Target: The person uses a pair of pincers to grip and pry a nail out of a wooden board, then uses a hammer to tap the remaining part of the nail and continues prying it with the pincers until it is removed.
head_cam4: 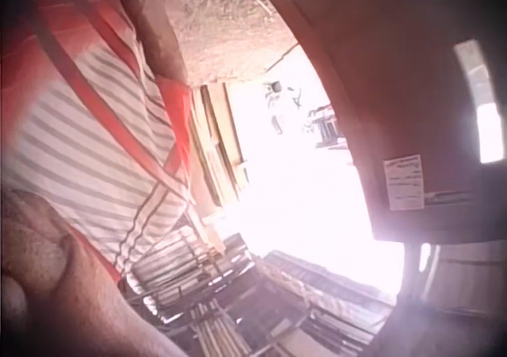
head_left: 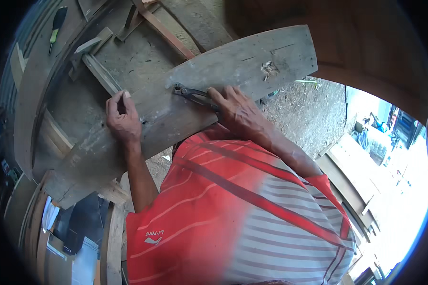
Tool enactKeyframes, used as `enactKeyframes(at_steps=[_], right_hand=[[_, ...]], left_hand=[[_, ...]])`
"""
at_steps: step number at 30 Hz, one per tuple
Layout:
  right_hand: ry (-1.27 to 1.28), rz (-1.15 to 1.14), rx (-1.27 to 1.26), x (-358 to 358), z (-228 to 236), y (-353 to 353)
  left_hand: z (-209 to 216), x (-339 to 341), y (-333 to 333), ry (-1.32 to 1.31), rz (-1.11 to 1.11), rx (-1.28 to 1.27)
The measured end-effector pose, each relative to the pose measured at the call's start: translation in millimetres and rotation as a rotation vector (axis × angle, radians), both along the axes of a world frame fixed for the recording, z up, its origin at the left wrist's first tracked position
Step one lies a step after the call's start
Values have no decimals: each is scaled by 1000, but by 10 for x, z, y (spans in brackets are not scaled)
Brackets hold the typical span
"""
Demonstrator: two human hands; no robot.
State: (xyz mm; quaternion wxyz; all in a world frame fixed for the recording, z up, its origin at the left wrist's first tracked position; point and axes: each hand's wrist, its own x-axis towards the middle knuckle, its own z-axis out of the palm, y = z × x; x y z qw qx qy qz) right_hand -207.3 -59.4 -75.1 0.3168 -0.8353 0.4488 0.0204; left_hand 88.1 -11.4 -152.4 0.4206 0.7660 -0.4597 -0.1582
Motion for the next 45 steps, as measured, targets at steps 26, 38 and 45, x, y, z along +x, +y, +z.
enactKeyframes(at_steps=[26,38,45], right_hand=[[-597,-978,575,-2194,147,760],[-233,-688,399,-2178,350,283],[-101,-681,365,-2044,504,99]], left_hand=[[294,-2634,-547,-320,-788,-62],[72,-2563,-542,-370,-766,40],[-52,-2477,-789,-309,-699,-24]])
